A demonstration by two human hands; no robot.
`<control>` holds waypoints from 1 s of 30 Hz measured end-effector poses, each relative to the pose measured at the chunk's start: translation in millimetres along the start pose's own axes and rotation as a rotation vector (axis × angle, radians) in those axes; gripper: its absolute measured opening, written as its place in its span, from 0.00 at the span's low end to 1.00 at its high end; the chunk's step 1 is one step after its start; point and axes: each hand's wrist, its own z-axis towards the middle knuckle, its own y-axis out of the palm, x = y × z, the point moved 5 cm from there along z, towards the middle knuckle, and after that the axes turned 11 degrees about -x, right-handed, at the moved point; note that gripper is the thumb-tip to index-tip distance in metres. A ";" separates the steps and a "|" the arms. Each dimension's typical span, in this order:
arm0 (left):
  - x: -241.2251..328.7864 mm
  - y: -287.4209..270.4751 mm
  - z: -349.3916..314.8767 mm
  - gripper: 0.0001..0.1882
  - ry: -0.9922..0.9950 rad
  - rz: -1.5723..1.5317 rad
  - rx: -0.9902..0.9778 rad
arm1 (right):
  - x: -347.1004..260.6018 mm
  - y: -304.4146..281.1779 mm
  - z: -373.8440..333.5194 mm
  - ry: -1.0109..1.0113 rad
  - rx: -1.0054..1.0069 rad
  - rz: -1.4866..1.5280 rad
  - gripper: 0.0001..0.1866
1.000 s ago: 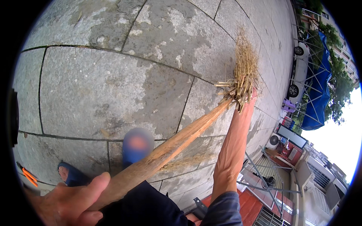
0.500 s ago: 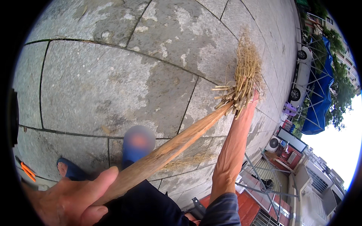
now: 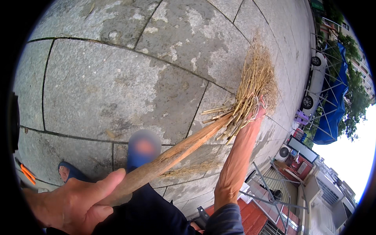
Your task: The person assembles a traditional straw broom by inserting a wooden handle into a bundle of straw and securing it with a white tie. They adjust the straw and handle alignment, then lift and inspect the finished broom.
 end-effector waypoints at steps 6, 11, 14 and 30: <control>1.9 -5.9 2.2 0.34 -0.102 -0.037 -0.128 | 7.6 -3.2 3.6 0.022 -0.031 0.034 0.12; 0.6 -1.2 0.4 0.34 -0.003 0.165 0.006 | 12.5 -7.5 4.4 0.039 -0.069 0.079 0.12; -2.8 3.5 -0.9 0.34 -0.025 0.171 0.112 | 12.9 -10.4 4.5 0.050 -0.089 0.100 0.12; -6.7 7.9 -3.0 0.34 -0.190 0.243 0.042 | 19.0 -15.7 6.0 0.127 -0.182 0.202 0.11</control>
